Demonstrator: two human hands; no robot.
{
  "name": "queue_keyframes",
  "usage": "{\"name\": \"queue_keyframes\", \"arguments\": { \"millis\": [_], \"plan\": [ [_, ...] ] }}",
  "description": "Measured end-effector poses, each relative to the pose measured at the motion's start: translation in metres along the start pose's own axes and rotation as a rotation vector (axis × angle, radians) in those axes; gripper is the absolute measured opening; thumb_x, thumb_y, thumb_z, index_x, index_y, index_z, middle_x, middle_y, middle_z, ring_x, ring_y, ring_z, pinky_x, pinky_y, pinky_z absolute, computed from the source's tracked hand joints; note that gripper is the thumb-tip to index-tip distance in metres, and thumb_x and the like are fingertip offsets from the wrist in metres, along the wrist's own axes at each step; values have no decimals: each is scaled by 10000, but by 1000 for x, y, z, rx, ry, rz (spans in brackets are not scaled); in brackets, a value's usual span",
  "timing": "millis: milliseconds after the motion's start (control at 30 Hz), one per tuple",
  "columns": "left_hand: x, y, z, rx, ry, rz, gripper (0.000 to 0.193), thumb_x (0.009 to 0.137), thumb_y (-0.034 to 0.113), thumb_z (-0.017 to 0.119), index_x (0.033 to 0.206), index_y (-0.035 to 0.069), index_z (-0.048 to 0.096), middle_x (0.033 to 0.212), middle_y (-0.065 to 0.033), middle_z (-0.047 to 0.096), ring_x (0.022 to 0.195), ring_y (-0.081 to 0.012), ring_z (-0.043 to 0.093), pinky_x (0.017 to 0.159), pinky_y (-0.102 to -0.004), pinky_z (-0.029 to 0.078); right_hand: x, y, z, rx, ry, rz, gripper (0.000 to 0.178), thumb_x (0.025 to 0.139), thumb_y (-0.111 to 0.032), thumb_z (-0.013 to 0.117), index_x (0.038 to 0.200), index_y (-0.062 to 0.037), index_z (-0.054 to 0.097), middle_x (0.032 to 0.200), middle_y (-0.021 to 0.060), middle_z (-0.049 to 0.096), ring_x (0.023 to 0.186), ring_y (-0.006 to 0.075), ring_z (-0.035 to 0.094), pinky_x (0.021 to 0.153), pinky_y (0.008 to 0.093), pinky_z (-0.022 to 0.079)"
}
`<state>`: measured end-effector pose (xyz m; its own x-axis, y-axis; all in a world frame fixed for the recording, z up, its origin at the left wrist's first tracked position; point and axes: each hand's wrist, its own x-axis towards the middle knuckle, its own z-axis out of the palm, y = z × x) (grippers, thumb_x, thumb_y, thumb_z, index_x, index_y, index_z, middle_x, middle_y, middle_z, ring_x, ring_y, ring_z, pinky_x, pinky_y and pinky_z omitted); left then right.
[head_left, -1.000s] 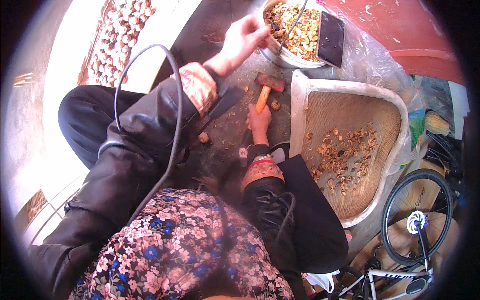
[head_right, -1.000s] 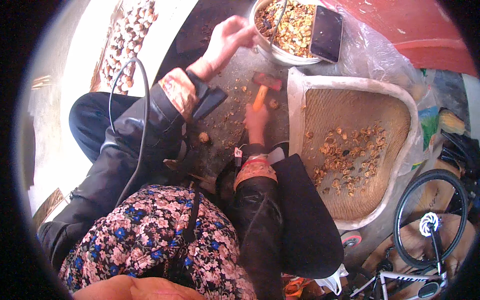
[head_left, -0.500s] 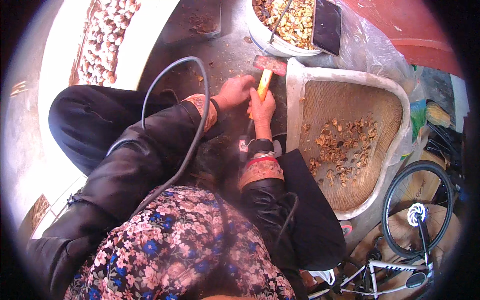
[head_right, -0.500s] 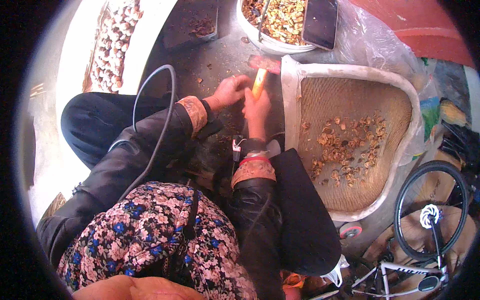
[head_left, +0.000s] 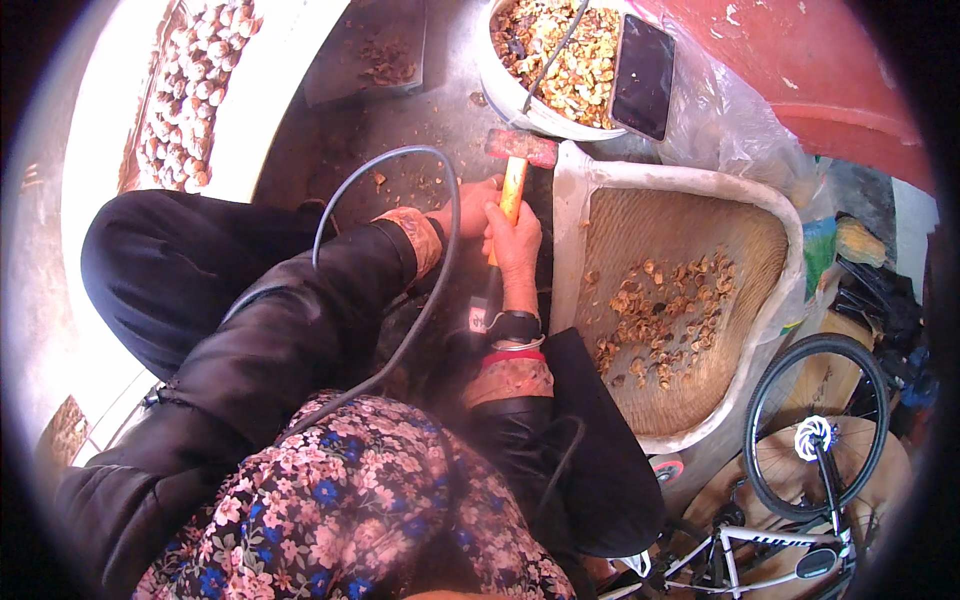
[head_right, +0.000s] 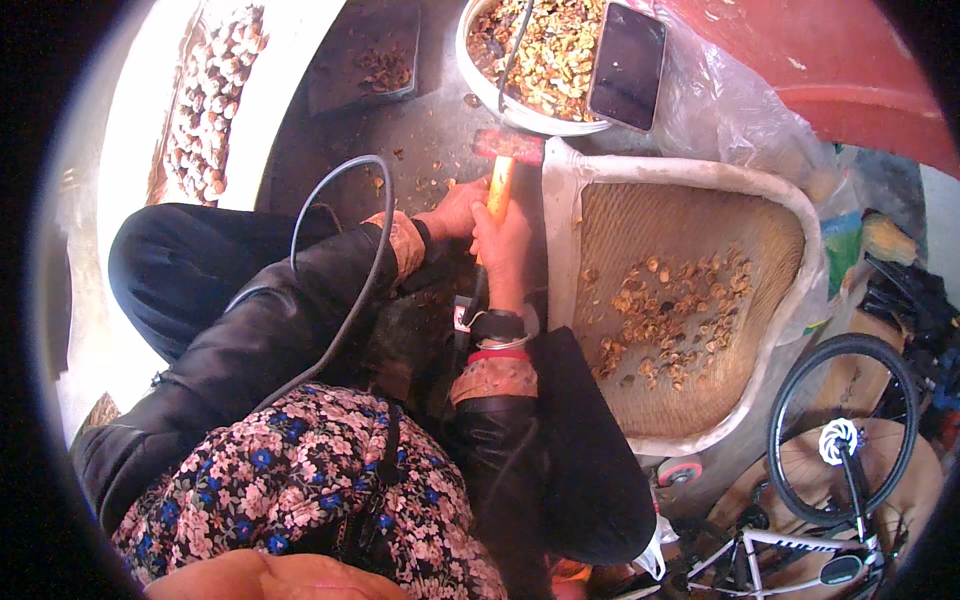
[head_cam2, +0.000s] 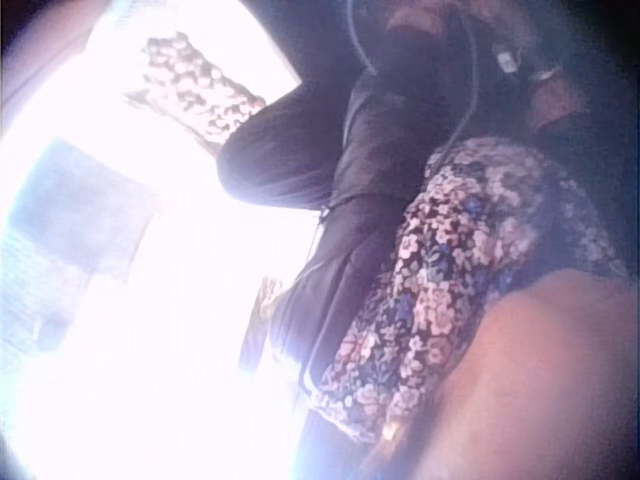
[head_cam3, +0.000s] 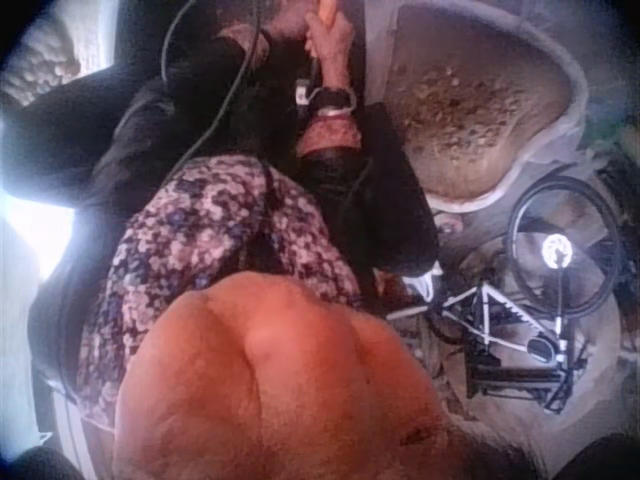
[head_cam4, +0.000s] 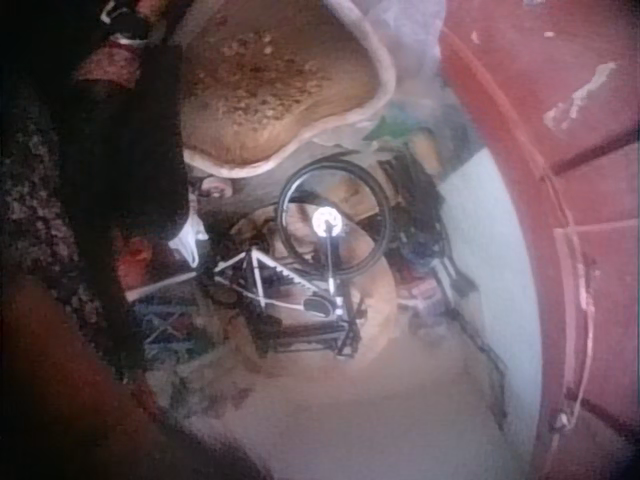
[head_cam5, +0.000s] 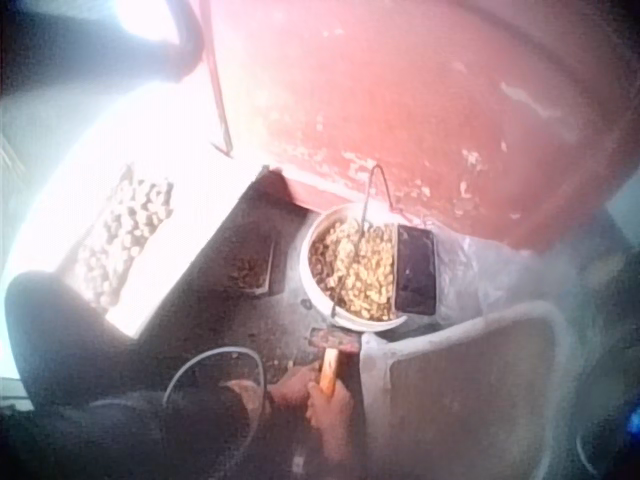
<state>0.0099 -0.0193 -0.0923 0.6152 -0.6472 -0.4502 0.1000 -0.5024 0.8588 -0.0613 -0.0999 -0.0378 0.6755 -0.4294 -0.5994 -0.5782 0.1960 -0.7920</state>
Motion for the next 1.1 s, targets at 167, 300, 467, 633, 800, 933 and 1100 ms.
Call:
{"name": "queue_keyframes", "arguments": {
  "millis": [167,300,467,633,800,933,1100],
  "plan": [
    [-14,-16,-9,406,241,364,236,713,159,638,928,88,572,847,-147,544,784,-335,570,666,-390,475,4,14,2,58,4,-24,274,813,-276,625,802,-20,527,540,46,517,384,127,496,357,263,397],
    [-21,-48,-41,340,486,230,218,704,120,662,864,55,530,808,-113,520,691,-265,557,612,-357,462,14,42,11,-215,172,-51,314,816,-305,620,775,-16,502,552,69,529,394,154,522,377,295,429],
    [-23,-72,-57,145,504,237,281,691,95,685,920,50,530,787,-78,489,649,-188,521,605,-313,444,11,67,23,-686,265,-154,398,783,-371,586,906,-1,506,773,244,604,761,422,591,680,498,454],
    [-19,-78,-51,144,478,205,306,692,105,703,951,55,548,796,-71,496,653,-174,514,606,-303,437,20,85,34,-721,259,-429,280,772,-216,638,861,-21,457,638,136,573,445,219,568,399,348,443],
    [-14,-86,-47,99,485,234,302,690,114,708,958,74,575,782,-64,500,651,-169,516,602,-303,442,29,104,40,-361,59,-246,243,760,-141,655,834,-47,443,563,43,508,386,120,484,347,259,394],
    [-15,-89,-47,100,492,221,308,689,133,703,968,86,583,789,-68,507,663,-181,534,609,-310,451,17,107,44,-282,76,-253,272,766,-196,671,833,-45,455,547,46,499,369,122,476,341,268,387],
    [-15,-85,-48,160,530,235,327,685,149,701,981,85,577,823,-100,516,728,-252,543,649,-345,455,4,92,54,-589,165,-496,313,776,-260,666,834,-7,489,592,104,544,449,192,538,434,348,434]
  ]
}}
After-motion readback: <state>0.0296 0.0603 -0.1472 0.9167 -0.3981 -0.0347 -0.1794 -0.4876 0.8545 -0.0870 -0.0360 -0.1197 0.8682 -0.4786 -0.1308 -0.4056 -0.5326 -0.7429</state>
